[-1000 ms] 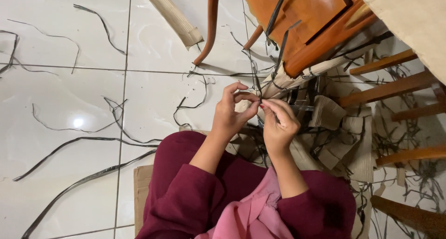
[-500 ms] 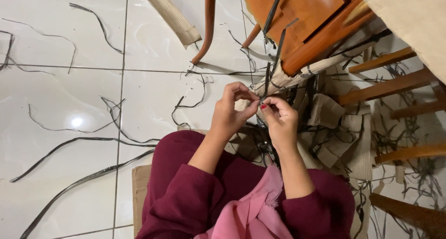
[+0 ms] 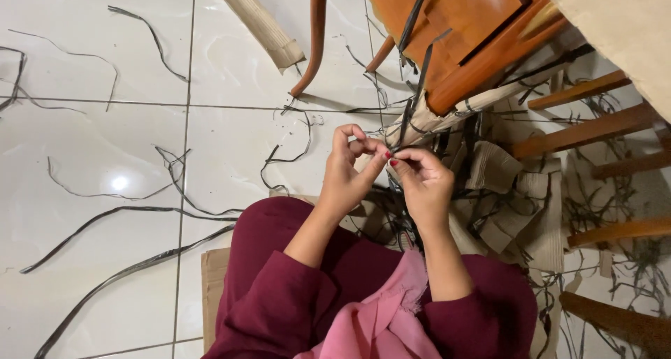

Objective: Wrapping a chair leg with cardboard and securing it with plastic ties

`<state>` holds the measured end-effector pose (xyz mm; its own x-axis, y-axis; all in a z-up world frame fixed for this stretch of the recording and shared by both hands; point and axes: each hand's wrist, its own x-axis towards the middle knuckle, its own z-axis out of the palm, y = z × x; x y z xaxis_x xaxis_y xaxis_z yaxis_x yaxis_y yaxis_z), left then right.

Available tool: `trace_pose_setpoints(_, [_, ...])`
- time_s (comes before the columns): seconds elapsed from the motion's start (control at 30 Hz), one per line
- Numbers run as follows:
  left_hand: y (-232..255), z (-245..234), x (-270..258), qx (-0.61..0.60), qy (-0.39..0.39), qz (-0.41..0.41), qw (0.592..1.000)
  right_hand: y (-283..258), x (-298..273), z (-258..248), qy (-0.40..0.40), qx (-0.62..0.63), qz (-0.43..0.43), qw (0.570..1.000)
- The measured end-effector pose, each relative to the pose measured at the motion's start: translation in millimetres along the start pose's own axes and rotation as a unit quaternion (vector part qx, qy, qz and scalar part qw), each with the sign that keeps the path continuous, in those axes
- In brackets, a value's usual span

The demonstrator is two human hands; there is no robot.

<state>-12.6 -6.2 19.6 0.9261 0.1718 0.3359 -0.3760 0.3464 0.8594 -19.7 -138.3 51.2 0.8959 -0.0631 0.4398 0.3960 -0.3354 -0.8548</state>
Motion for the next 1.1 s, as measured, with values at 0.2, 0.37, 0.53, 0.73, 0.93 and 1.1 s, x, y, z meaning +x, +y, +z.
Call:
trace_pose_setpoints(0.2, [-50.2,9.3,-7.1,-0.246,0.028,-0.035,0.968,-0.6,5.7,2.0,0.041,-0.146,-0.170,0.974])
trace_pose_setpoints(0.37, [-51.9,17.8,-2.2,-0.366,0.086,-0.086,0.923,21.1,12.5,-16.9,0.057,-0.181,-0.194,0.963])
trace_pose_setpoints(0.53, [-45.5,17.7,5.7,-0.430,0.143,-0.125,0.883,71.2,22.8,-32.4,0.090,-0.209,-0.218,0.949])
trace_pose_setpoints(0.73, [-57.2,-34.1,6.9,-0.050,0.029,-0.073,0.996,103.9,6.1,-66.1,-0.042,0.025,0.116,0.992])
trace_pose_setpoints(0.93, [-78.6,-52.7,-21.2,0.480,-0.186,-0.283,0.809,151.9,-57.1,-114.8,-0.169,-0.096,0.300,0.934])
trace_pose_setpoints(1.1, [-139.9,-45.4,-41.7,0.596,-0.378,-0.342,0.621,208.5,-120.8,-107.4,-0.282,-0.272,0.315,0.865])
